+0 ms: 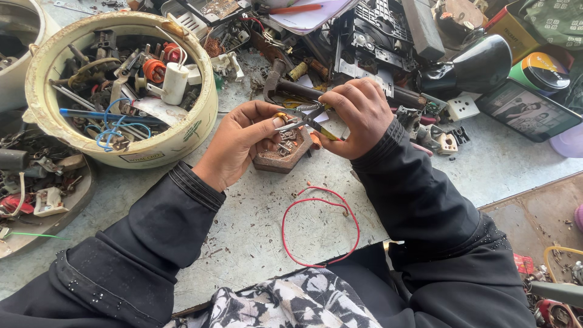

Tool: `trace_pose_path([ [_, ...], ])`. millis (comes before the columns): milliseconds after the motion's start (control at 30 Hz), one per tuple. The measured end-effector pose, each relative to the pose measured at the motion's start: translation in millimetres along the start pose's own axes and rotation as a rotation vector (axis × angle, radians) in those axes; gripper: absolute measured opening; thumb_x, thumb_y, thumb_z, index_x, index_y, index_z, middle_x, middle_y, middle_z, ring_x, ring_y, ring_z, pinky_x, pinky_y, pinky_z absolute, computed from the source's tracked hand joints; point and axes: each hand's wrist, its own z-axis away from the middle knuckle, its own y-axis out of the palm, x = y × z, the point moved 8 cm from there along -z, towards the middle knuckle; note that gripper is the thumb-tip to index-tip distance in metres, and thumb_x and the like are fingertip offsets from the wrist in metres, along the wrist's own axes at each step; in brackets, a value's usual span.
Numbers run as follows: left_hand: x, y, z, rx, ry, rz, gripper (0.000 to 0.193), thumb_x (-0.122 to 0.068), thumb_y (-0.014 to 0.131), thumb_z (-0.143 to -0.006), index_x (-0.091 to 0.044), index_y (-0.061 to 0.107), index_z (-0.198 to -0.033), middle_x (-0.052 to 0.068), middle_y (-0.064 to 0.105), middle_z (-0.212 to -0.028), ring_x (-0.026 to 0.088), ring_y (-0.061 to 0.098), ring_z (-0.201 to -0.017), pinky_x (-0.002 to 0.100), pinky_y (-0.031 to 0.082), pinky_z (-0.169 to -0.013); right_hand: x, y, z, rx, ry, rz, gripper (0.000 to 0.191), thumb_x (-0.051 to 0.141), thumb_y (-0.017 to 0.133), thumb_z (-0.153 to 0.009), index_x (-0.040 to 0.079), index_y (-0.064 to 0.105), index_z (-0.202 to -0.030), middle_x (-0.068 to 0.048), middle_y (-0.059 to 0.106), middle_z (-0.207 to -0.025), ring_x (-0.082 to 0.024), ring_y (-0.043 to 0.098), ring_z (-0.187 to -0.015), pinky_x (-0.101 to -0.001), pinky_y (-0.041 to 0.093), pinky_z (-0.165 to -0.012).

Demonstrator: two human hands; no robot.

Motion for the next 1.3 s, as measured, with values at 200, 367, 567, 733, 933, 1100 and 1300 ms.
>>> trace_pose_path([
  [200,0,0,-1,-0.001,0.004,0.027,0.02,-0.008,0.068,-0.098,-0.001,0.066,-0.117,0.006,0.072,-0.101,0.008,0.067,-0.08,0.023,0.059,-0.07,-1,-1,-1,0.015,0.015,0.001,0.059,0.031,0.086,-0.074,0.008,0.062,-0.124,-0.009,0.064,-0.116,-0.033,0.059,-0.114,-0.05,0.045,-0.102],
  [367,1,0,0,0.007,0.0,0.03,0.02,-0.008,0.068,-0.098,-0.001,0.065,-0.117,0.006,0.072,-0.101,0.008,0.066,-0.08,0.023,0.058,-0.07,0,-2,-1,0.009,0.004,0.003,0.06,0.031,0.086,-0.074,0.008,0.062,-0.124,-0.009,0.064,-0.116,-0.032,0.059,-0.113,-0.0504,0.045,-0.101],
  [567,0,0,0,0.003,0.002,0.017,0.021,-0.008,0.068,-0.097,-0.001,0.066,-0.117,0.005,0.072,-0.101,0.008,0.067,-0.08,0.024,0.059,-0.071,0,-3,0,-0.007,-0.009,0.005,0.059,0.031,0.087,-0.075,0.008,0.063,-0.123,-0.009,0.065,-0.115,-0.032,0.06,-0.112,-0.0489,0.047,-0.099],
  [733,1,0,0,-0.006,-0.001,0.029,0.02,-0.008,0.069,-0.098,-0.001,0.066,-0.117,0.006,0.072,-0.1,0.009,0.066,-0.08,0.024,0.058,-0.07,1,-4,-1,-0.023,0.002,0.004,0.06,0.029,0.087,-0.072,0.007,0.064,-0.123,-0.009,0.065,-0.113,-0.033,0.061,-0.107,-0.0484,0.047,-0.095],
  [933,-2,2,0,0.023,0.025,0.049,0.021,-0.008,0.068,-0.098,0.0,0.065,-0.118,0.006,0.072,-0.101,0.01,0.067,-0.083,0.024,0.057,-0.071,1,-1,4,-0.071,0.012,-0.017,0.059,0.025,0.087,-0.07,0.005,0.063,-0.121,-0.011,0.066,-0.111,-0.033,0.062,-0.104,-0.0482,0.05,-0.093],
  [1100,-3,7,3,0.01,0.015,0.001,0.023,-0.008,0.067,-0.098,-0.001,0.064,-0.119,0.007,0.074,-0.106,0.009,0.069,-0.086,0.024,0.057,-0.074,-13,13,14,-0.018,0.157,-0.054,0.04,0.011,0.078,-0.083,0.007,0.066,-0.12,-0.009,0.068,-0.105,-0.028,0.066,-0.097,-0.0415,0.055,-0.089],
  [1300,-6,10,4,0.002,0.027,0.022,0.027,-0.01,0.068,-0.098,0.0,0.065,-0.123,0.006,0.072,-0.106,0.01,0.069,-0.088,0.025,0.059,-0.076,-10,4,14,-0.106,0.098,-0.018,0.042,0.018,0.083,-0.079,0.007,0.064,-0.115,-0.01,0.066,-0.105,-0.03,0.063,-0.1,-0.0451,0.05,-0.092],
])
